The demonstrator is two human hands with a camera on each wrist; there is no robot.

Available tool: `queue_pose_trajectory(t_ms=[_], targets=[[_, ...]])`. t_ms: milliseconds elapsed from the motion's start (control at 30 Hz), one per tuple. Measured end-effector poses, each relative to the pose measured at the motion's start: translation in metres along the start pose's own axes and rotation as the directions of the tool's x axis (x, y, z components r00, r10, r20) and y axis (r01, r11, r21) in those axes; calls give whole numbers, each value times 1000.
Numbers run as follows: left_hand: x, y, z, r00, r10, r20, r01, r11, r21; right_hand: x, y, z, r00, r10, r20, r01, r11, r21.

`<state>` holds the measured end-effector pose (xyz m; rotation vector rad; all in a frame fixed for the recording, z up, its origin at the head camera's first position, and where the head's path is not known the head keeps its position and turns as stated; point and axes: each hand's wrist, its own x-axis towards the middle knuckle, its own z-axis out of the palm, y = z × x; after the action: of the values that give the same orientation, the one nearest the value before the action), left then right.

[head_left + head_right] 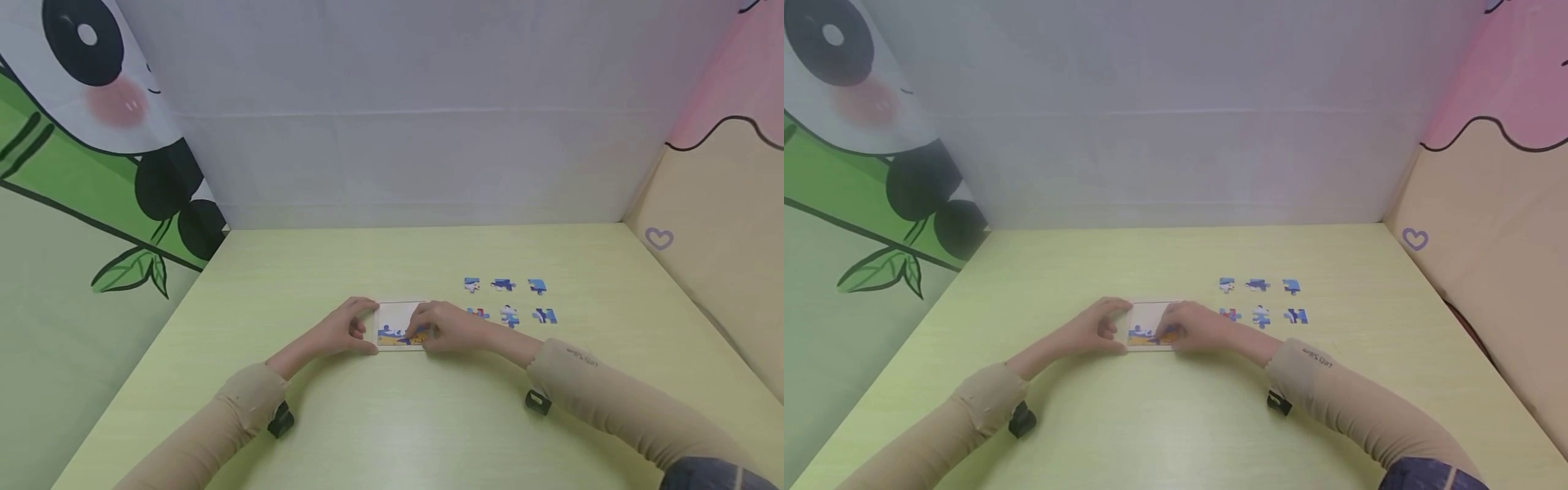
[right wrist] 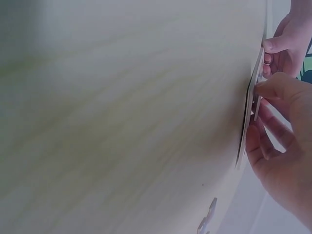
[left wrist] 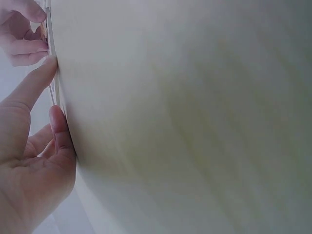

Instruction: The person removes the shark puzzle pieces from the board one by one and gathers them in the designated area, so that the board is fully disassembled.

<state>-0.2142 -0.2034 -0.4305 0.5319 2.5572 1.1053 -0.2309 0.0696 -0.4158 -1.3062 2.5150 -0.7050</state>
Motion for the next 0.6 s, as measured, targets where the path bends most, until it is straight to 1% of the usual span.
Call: queue_pose_trajectory(t_ms=[167, 333, 467, 600], targets=[[0, 0, 1, 1000, -1, -1, 1, 1000, -7, 0, 0, 1, 1000, 11, 3, -11, 1000, 2], [0, -1, 1, 1000, 2, 1, -2, 1000, -7, -3, 1, 2, 999, 33, -5, -33, 999, 41], [-1, -1, 1, 1000, 5, 0, -5, 1000, -4, -7, 1, 2, 999, 36, -30, -34, 998, 52], [-1, 0, 0, 1000, 4, 2, -4, 1000, -1, -12, 2, 1, 998, 39, -59, -37, 999, 37]])
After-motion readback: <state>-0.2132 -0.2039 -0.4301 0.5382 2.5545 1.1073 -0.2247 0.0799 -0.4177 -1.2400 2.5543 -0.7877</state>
